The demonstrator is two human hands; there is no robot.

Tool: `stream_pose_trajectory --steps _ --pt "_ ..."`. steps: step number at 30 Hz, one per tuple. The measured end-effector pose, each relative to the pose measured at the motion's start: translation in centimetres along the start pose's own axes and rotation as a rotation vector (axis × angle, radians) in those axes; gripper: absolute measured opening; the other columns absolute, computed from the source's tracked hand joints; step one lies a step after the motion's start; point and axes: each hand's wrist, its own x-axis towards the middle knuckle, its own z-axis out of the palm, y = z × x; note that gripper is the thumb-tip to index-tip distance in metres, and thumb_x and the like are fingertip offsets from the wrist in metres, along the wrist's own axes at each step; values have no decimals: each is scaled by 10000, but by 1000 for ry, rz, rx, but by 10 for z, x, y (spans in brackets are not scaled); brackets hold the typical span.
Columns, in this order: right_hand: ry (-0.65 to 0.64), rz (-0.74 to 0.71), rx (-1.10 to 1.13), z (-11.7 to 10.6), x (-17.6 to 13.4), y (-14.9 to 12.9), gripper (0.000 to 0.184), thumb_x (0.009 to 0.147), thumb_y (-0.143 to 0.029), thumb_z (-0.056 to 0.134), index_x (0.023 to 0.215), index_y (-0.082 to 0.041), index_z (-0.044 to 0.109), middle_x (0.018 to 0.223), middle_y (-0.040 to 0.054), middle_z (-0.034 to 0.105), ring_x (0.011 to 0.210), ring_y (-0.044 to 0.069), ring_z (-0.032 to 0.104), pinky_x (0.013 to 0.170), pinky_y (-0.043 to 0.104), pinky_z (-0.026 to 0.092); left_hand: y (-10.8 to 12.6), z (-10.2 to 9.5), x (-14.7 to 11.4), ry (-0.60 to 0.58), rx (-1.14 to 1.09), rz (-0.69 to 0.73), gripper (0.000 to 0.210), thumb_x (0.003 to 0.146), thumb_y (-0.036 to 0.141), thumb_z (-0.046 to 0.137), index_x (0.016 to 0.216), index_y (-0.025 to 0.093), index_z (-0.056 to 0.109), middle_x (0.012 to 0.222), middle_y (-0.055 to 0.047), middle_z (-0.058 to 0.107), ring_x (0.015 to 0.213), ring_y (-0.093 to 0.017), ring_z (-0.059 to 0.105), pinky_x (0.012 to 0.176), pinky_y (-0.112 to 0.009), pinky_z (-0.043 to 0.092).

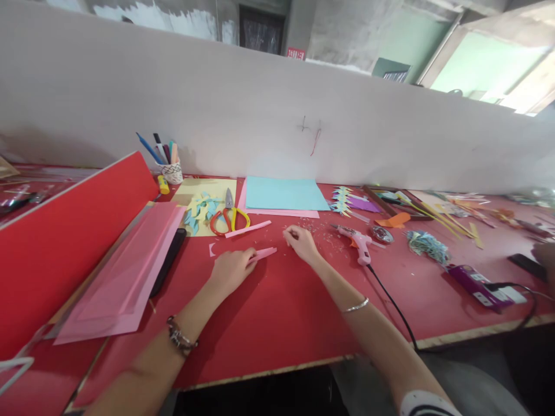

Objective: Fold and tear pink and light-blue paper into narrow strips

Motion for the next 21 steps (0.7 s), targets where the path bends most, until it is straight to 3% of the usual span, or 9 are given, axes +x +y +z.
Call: stream_pose_trajectory --steps 7,12,21 --pt "113 -33 -185 9 45 -4 60 703 -192 440 712 -185 499 789 32 582 757 141 535 720 250 408 1 -2 -4 -18 71 24 263 868 288 350 1026 191 536 914 -71 674 842 -237 628 658 -295 432" --pt "130 50 -337 14 73 0 250 716 -172 477 962 -147 516 1072 118 541 991 205 498 821 316 386 4 -5 -4 -43 114 43 265 868 250 331 1006 174 545 904 -87 671 840 -242 627 693 -321 437" --pt "19 104 -524 56 105 -21 362 733 -308 562 1070 -191 495 1161 83 514 1095 216 445 934 368 288 8 -9 -3 -75 135 14 267 859 211 324 1003 177 546 887 -101 670 837 -233 627 705 -319 432"
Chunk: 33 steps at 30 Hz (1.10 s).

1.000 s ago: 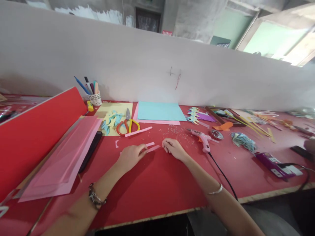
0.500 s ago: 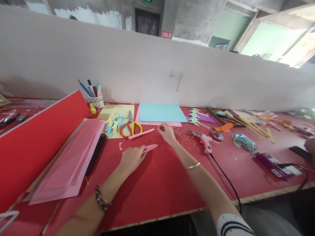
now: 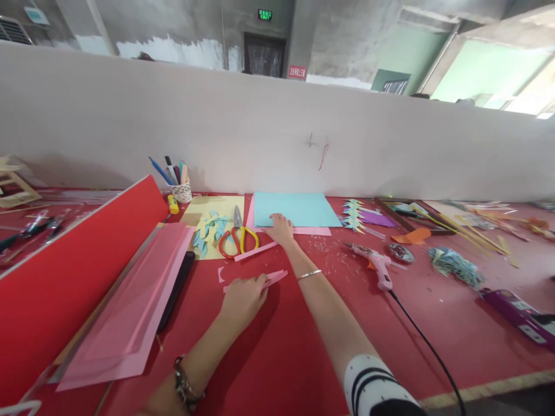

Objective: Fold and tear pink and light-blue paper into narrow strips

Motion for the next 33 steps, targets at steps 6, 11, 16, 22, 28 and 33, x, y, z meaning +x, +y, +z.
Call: stream_pose_trajectory --steps 6,11,16,22,28,33 --pt "-36 6 -67 2 10 -10 305 775 -378 518 1002 -175 532 1113 112 526 1055 244 457 879 399 321 0 1 3 -13 -8 -8 256 848 188 343 1010 176 541 886 -104 666 849 -234 621 710 -322 431" --pt "-46 -35 -48 -2 16 -2 220 813 -340 467 927 -188 577 1058 94 550 1010 225 482 800 344 372 0 2 3 -15 -22 -6 256 848 187 346 1008 171 544 869 -110 665 850 -231 622 722 -323 431" --pt "5 -46 28 -6 17 9 174 808 -229 446 822 -217 619 966 58 600 870 179 541 697 275 391 0 4 4 6 -36 -8 286 852 203 338 1057 188 536 878 -109 666 839 -228 621 721 -327 428" --pt "241 -19 151 -35 19 18 281 839 -225 342 815 -179 619 819 63 630 757 174 559 636 253 384 -6 5 5 45 -40 -31 333 849 213 346 1130 223 522 919 -91 667 799 -209 624 699 -305 430" --pt "473 -151 237 -101 0 4 259 846 -289 382 823 -168 609 873 61 633 809 151 560 721 241 392 -15 3 7 94 -32 -120 354 845 221 348 1159 234 513 860 -76 677 767 -195 619 671 -287 435" --pt "754 -620 144 -150 -81 -10 212 849 -274 432 759 -221 617 708 0 640 687 115 572 657 248 407 -31 0 11 165 -78 -217 347 829 219 363 1135 240 526 851 -67 667 781 -203 620 635 -274 445"
